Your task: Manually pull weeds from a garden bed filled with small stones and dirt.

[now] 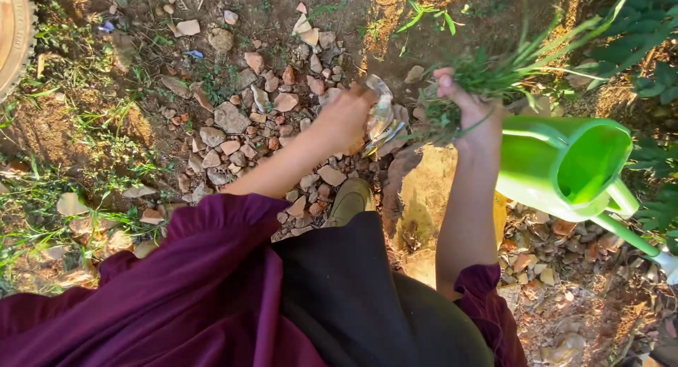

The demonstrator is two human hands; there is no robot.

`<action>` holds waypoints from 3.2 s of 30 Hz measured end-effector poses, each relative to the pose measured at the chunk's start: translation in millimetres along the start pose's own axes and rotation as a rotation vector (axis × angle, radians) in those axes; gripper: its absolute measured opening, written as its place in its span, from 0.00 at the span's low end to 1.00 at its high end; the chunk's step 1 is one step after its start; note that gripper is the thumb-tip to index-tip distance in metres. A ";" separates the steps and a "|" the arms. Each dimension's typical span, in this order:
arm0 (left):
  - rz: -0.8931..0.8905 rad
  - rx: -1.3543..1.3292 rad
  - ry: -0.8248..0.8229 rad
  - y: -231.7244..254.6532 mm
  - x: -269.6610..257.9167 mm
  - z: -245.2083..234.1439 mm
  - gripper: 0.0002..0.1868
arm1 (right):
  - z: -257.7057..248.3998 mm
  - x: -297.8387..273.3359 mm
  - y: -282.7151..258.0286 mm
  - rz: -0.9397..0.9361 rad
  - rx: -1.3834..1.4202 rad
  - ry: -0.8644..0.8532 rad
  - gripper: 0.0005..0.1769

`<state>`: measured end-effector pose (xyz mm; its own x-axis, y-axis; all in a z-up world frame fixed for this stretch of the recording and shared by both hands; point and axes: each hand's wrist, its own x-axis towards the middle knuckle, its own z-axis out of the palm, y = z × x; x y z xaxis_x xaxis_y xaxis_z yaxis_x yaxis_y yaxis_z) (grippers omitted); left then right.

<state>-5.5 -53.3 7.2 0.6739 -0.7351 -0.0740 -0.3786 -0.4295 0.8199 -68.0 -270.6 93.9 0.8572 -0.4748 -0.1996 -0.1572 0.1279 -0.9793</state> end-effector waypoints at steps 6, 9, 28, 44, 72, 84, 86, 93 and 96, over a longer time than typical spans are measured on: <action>-0.018 0.652 -0.267 2.1 -16.9 -116.0 0.22 | 50.7 22.2 -0.8 0.010 -0.081 -0.213 0.15; -0.004 0.937 -0.229 8.1 -68.7 -182.4 0.19 | 103.3 38.4 -12.4 -0.003 -0.164 -0.451 0.14; -0.565 0.324 0.632 -14.4 -365.0 -199.5 0.21 | 426.6 30.2 181.0 -0.681 -1.272 -1.048 0.33; -0.482 0.030 0.758 -28.7 -373.8 -188.3 0.18 | 407.9 8.3 237.5 0.027 -0.617 -0.710 0.05; -0.430 -0.047 0.687 -86.7 -354.9 -216.9 0.18 | 412.3 -22.0 204.4 -0.511 -1.068 -0.926 0.04; -0.511 -0.027 0.785 -79.2 -394.6 -216.8 0.17 | 432.4 -59.4 230.8 -0.665 -0.838 -1.001 0.22; -0.543 -0.044 0.798 -79.3 -399.5 -215.4 0.18 | 435.4 -61.0 224.6 -0.639 -0.696 -1.016 0.24; -0.548 0.001 0.838 -70.9 -405.3 -219.3 0.18 | 443.2 -78.2 196.4 -0.170 -0.572 -1.141 0.10; -0.547 0.037 0.860 -63.8 -410.3 -222.1 0.17 | 436.4 -96.8 198.2 -0.495 -0.906 -1.347 0.16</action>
<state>-117.0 392.2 111.3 0.9825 0.1861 0.0115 0.1085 -0.6204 0.7768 31.9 180.7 -65.6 0.6093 0.7700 -0.1892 0.4336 -0.5234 -0.7336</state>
